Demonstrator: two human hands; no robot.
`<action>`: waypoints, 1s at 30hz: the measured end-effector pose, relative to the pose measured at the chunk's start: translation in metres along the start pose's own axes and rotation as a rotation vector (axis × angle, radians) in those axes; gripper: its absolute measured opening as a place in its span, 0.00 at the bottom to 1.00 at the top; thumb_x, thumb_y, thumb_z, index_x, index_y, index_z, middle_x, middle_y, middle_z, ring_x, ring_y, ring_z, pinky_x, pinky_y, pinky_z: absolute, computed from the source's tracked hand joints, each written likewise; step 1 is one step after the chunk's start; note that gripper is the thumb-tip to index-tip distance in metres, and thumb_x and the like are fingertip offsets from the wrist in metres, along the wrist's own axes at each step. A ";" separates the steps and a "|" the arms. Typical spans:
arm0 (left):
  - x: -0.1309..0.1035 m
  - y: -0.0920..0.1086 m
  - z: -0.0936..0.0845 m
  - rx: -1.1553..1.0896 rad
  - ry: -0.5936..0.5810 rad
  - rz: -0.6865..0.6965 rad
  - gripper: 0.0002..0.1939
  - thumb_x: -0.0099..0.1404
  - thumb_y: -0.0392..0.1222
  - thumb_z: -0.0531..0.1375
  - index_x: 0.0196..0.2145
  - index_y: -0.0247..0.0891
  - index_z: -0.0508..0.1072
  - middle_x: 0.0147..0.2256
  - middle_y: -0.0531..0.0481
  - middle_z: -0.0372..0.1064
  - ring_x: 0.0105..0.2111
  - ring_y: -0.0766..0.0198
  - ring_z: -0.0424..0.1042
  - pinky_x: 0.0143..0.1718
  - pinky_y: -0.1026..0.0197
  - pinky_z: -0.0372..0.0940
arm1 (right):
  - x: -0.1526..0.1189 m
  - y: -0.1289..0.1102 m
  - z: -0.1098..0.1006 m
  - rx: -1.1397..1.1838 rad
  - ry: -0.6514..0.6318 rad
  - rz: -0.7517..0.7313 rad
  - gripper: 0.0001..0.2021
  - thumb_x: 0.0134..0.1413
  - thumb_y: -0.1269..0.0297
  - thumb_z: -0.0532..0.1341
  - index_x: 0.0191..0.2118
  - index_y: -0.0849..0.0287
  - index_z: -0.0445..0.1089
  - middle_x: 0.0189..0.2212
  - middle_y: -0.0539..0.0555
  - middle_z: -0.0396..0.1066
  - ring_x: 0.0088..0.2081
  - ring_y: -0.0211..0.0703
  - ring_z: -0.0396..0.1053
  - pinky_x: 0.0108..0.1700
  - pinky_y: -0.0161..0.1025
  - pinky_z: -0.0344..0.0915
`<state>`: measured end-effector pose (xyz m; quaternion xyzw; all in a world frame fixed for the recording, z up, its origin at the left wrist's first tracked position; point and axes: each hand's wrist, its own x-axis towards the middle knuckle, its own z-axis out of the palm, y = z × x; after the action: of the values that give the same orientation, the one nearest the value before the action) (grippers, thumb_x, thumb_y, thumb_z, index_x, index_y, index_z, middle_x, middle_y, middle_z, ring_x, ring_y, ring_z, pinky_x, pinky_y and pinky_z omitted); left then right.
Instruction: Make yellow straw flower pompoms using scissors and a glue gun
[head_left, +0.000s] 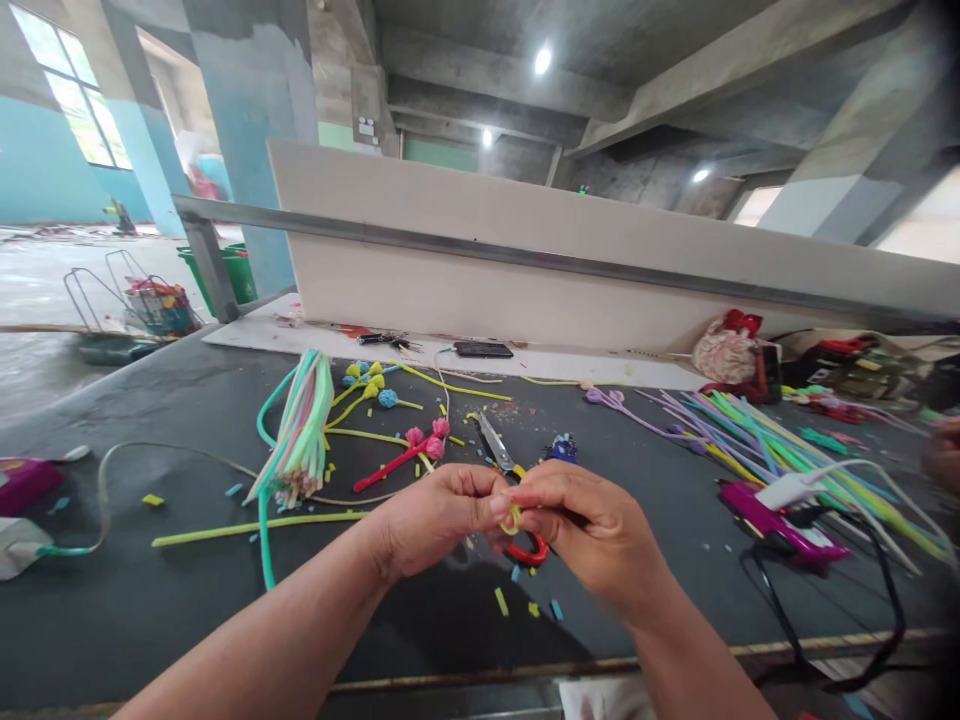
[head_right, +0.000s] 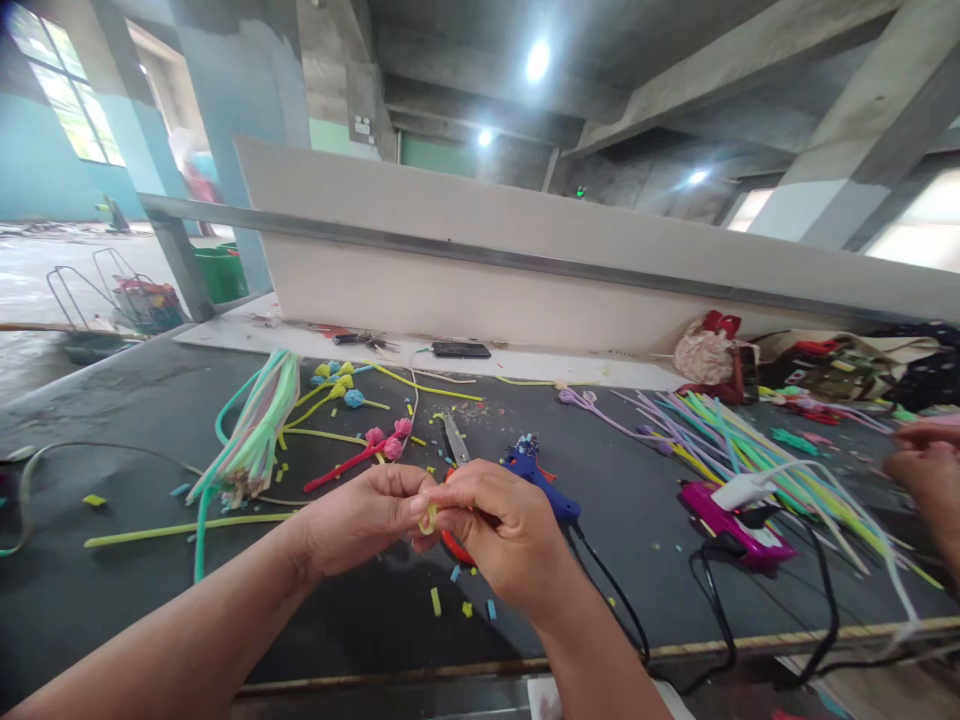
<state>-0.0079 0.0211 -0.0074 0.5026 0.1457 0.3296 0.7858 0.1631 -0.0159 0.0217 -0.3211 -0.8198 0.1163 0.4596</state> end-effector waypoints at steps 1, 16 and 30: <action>0.000 0.000 0.001 -0.055 -0.002 -0.007 0.16 0.51 0.48 0.66 0.23 0.32 0.70 0.21 0.52 0.64 0.23 0.70 0.62 0.29 0.66 0.57 | 0.000 -0.001 0.001 -0.008 0.014 0.003 0.04 0.52 0.69 0.61 0.34 0.55 0.73 0.27 0.52 0.73 0.29 0.39 0.71 0.31 0.34 0.68; 0.005 -0.006 0.009 -0.113 0.160 0.130 0.13 0.53 0.44 0.65 0.23 0.32 0.68 0.22 0.50 0.69 0.24 0.68 0.67 0.32 0.64 0.61 | 0.001 0.002 0.008 -0.113 0.123 -0.027 0.07 0.50 0.76 0.60 0.30 0.55 0.68 0.24 0.49 0.70 0.27 0.37 0.68 0.30 0.34 0.66; 0.005 -0.004 0.003 0.094 0.107 0.115 0.11 0.55 0.44 0.63 0.28 0.32 0.71 0.26 0.48 0.70 0.28 0.67 0.68 0.36 0.64 0.60 | 0.000 0.010 -0.003 -0.107 0.020 0.075 0.05 0.51 0.74 0.61 0.30 0.56 0.70 0.26 0.49 0.69 0.27 0.35 0.68 0.30 0.31 0.66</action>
<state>-0.0017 0.0213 -0.0089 0.5282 0.1735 0.3933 0.7322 0.1691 -0.0086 0.0188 -0.3767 -0.8078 0.0860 0.4452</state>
